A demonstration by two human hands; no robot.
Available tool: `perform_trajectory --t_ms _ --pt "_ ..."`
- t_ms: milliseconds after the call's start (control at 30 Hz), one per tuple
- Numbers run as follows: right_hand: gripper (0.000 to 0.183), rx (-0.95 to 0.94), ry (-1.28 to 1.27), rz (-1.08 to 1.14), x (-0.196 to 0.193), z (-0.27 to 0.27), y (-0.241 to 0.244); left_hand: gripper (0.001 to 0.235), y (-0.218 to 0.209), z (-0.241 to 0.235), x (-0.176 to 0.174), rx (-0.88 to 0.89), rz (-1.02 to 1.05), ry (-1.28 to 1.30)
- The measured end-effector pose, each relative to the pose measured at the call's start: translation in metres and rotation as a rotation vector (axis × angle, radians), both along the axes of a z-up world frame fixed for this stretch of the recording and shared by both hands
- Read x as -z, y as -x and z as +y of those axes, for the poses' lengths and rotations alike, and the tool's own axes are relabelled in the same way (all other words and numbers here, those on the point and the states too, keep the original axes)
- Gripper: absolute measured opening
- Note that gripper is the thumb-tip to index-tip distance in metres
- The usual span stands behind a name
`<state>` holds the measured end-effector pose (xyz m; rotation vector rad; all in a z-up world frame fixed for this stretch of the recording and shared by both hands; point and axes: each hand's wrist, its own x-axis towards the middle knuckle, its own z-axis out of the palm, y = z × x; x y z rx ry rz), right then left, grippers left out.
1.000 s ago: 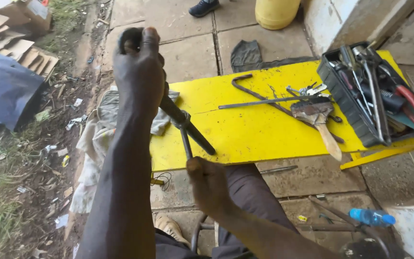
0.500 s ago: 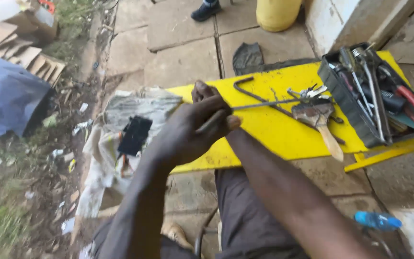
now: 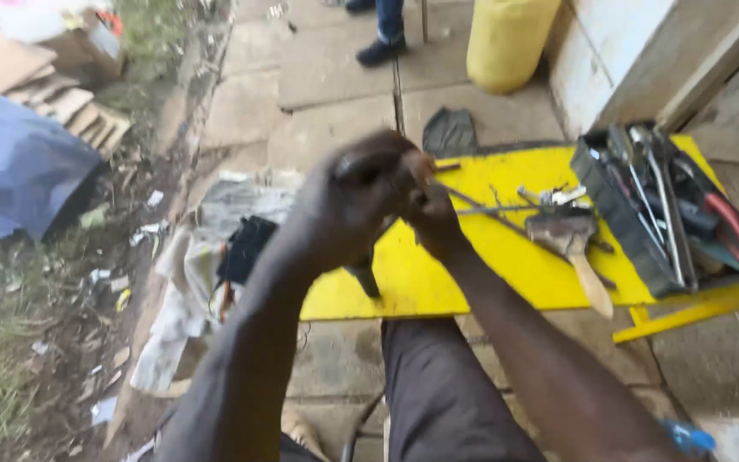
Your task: Measuring a metal rod with a tape measure and filing it on a workbench.
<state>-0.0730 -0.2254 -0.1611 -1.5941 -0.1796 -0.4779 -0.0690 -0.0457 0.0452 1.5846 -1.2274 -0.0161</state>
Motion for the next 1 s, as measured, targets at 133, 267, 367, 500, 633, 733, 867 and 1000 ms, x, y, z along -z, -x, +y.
perform_trajectory --t_ms 133,267,367,500,633,733,867,1000 --pt "0.051 0.322 -0.287 0.094 0.024 0.055 0.072 0.013 -0.012 -0.006 0.052 -0.299 0.079 -0.060" --pt "0.048 0.460 -0.243 0.355 0.003 0.149 0.127 0.035 -0.032 -0.001 0.026 -0.759 0.362 0.094" --pt "0.050 0.246 -0.308 0.203 0.003 0.178 0.151 0.035 -0.026 -0.008 0.036 -0.769 0.314 0.042" --pt "0.045 0.448 -0.371 0.647 0.009 0.116 0.134 0.028 -0.033 0.001 0.023 -0.489 0.475 0.012" --pt "0.060 0.566 0.002 0.367 0.002 0.046 0.054 0.030 -0.015 0.019 0.012 -0.167 0.433 -0.145" --pt "0.051 0.186 -0.023 0.280 -0.008 0.031 0.001 0.022 -0.012 0.026 0.007 0.212 0.452 -0.151" --pt "0.052 0.191 -0.009 0.321 -0.004 0.041 -0.005 0.021 -0.021 0.028 0.017 0.202 0.480 -0.075" --pt "0.052 0.673 -0.058 0.227 0.005 0.059 0.017 0.023 -0.017 0.013 0.019 -0.289 0.349 -0.040"
